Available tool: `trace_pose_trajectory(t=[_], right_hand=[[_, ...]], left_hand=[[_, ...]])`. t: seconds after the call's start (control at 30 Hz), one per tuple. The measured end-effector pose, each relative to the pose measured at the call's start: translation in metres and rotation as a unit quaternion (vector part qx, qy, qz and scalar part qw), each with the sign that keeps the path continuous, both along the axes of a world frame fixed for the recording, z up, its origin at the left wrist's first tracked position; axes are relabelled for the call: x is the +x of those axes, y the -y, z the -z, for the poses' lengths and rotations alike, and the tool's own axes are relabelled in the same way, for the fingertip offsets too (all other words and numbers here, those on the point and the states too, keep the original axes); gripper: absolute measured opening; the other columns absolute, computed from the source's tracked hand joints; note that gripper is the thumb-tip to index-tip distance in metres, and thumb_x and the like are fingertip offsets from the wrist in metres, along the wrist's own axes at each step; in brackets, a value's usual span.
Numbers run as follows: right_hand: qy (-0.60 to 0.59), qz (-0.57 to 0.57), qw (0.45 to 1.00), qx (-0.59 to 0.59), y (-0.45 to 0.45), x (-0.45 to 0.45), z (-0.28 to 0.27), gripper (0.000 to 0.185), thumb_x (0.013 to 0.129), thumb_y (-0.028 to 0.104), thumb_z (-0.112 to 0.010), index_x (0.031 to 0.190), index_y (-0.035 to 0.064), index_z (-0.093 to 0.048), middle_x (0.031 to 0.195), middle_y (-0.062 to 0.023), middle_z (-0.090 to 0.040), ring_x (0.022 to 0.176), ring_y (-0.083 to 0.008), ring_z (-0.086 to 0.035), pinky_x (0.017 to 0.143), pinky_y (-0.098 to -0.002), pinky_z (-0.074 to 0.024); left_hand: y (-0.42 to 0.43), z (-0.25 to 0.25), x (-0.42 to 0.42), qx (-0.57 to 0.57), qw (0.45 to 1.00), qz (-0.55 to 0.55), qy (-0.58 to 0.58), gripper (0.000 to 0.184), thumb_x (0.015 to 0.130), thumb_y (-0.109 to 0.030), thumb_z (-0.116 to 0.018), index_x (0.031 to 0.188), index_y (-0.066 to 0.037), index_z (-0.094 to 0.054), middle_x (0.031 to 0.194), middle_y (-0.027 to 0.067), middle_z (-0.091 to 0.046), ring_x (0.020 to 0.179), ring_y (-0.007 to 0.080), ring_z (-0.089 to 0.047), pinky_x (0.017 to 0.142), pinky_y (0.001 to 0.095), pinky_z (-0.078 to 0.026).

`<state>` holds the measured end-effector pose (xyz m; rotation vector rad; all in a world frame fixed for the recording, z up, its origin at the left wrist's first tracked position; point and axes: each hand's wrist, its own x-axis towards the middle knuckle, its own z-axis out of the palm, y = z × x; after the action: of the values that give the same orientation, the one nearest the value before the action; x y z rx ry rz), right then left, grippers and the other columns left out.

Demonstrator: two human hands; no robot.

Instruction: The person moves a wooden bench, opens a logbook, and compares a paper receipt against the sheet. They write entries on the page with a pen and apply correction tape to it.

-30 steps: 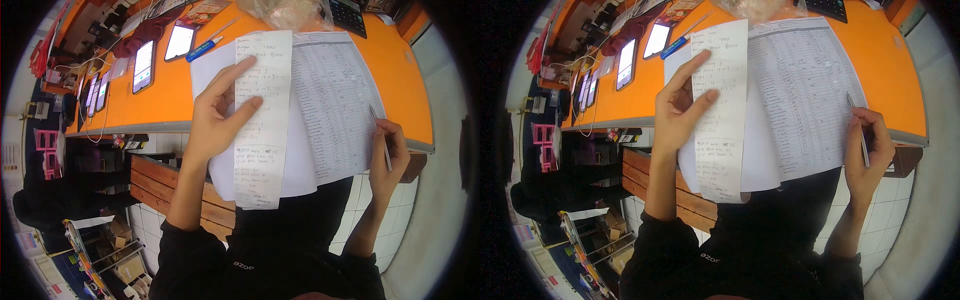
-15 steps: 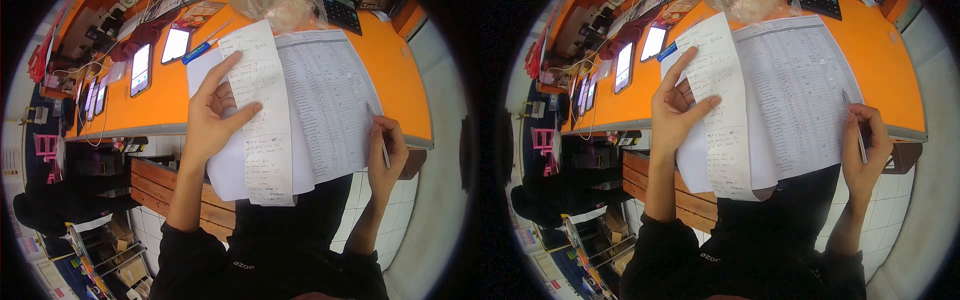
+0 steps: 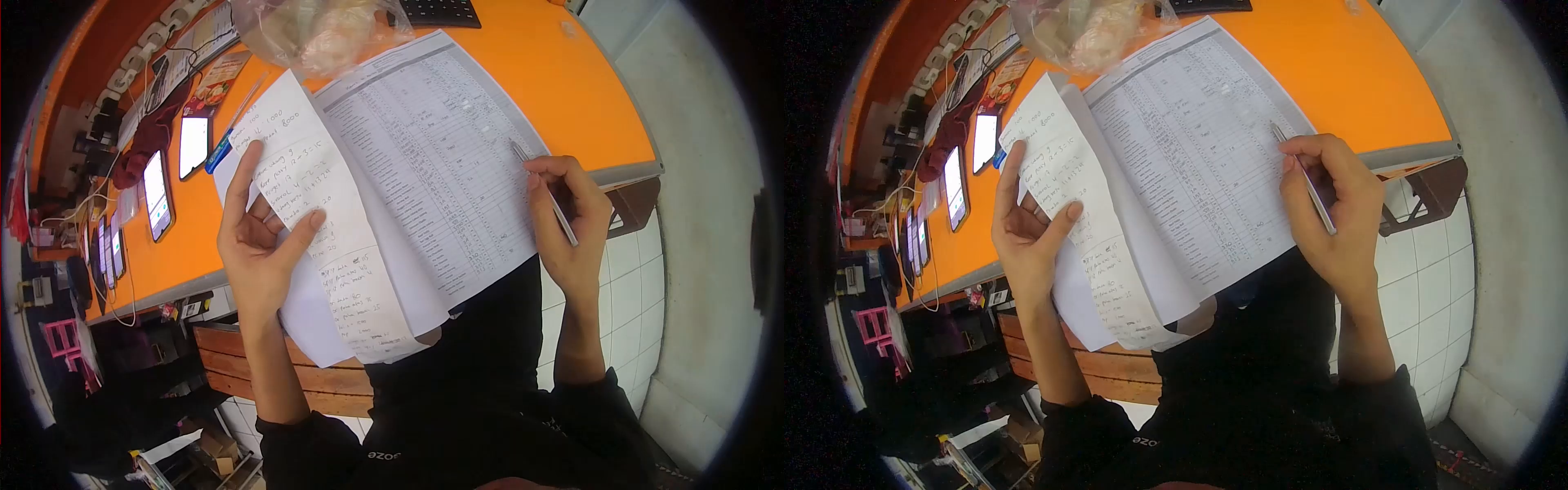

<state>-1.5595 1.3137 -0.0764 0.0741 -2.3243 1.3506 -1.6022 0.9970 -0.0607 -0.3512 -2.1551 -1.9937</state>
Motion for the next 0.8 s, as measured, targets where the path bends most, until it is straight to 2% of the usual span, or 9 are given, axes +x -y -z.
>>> trace_pose_trajectory(t=[0.4, 0.47, 0.6, 0.67, 0.77, 0.8], right_hand=[[0.009, -0.004, 1.0, -0.017, -0.001, 0.0, 0.002, 0.009, 0.101, 0.001, -0.063, 0.106, -0.0014, -0.07, 0.083, -0.0004, -0.063, 0.076, -0.0057, -0.052, 0.072, -0.0221, -0.0402], [-0.01, -0.003, 1.0, 0.006, -0.004, 0.0, 0.003, 0.01, 0.096, 0.003, -0.067, 0.105, -0.0001, -0.07, 0.084, -0.0069, -0.067, 0.074, -0.0095, -0.06, 0.07, -0.0238, -0.0454], [0.024, -0.009, 1.0, 0.003, 0.0, 0.008, -0.007, 0.012, 0.093, 0.001, -0.069, 0.106, 0.0004, -0.071, 0.084, -0.008, -0.067, 0.074, -0.0131, -0.06, 0.071, -0.0265, -0.0463], [-0.028, -0.031, 0.996, 0.08, 0.006, 0.013, -0.012, 0.017, 0.089, -0.001, -0.072, 0.105, 0.0021, -0.072, 0.085, -0.0095, -0.067, 0.074, -0.0198, -0.06, 0.074, -0.0307, -0.0452], [0.026, -0.087, 0.994, 0.063, 0.018, 0.022, -0.02, 0.021, 0.084, -0.003, -0.074, 0.105, 0.004, -0.074, 0.085, -0.0104, -0.067, 0.076, -0.0251, -0.06, 0.075, -0.0341, -0.0427], [0.023, -0.104, 0.992, 0.064, 0.022, 0.023, -0.019, 0.023, 0.082, -0.003, -0.075, 0.104, 0.0053, -0.075, 0.084, -0.0089, -0.066, 0.077, -0.0239, -0.06, 0.074, -0.0343, -0.0395]], left_hand=[[0.001, 0.003, -0.001, -0.001, 1.0, 0.003, -0.003, 0.09, 0.083, 0.013, -0.079, 0.161, 0.004, -0.035, 0.14, 0.0302, -0.061, 0.127, 0.0297, -0.066, 0.106, 0.0383, -0.055], [0.001, 0.002, -0.001, 0.002, 1.0, 0.005, 0.001, 0.09, 0.083, 0.013, -0.079, 0.161, 0.004, -0.035, 0.14, 0.0304, -0.061, 0.127, 0.0297, -0.066, 0.106, 0.0382, -0.055], [0.001, 0.002, -0.002, 0.007, 1.0, 0.002, 0.007, 0.09, 0.083, 0.014, -0.079, 0.161, 0.005, -0.035, 0.14, 0.0305, -0.061, 0.127, 0.0296, -0.066, 0.107, 0.0383, -0.055], [0.002, 0.002, -0.002, 0.005, 1.0, 0.001, 0.007, 0.09, 0.082, 0.014, -0.078, 0.161, 0.005, -0.035, 0.14, 0.0304, -0.061, 0.127, 0.0296, -0.066, 0.107, 0.0383, -0.055], [0.004, 0.005, -0.002, 0.005, 1.0, 0.01, 0.002, 0.09, 0.082, 0.014, -0.079, 0.161, 0.005, -0.035, 0.141, 0.0304, -0.061, 0.127, 0.0297, -0.066, 0.107, 0.0384, -0.055], [0.003, 0.005, -0.002, 0.007, 1.0, 0.009, -0.004, 0.09, 0.082, 0.014, -0.079, 0.16, 0.005, -0.035, 0.141, 0.0305, -0.061, 0.127, 0.0298, -0.066, 0.107, 0.0387, -0.055]])
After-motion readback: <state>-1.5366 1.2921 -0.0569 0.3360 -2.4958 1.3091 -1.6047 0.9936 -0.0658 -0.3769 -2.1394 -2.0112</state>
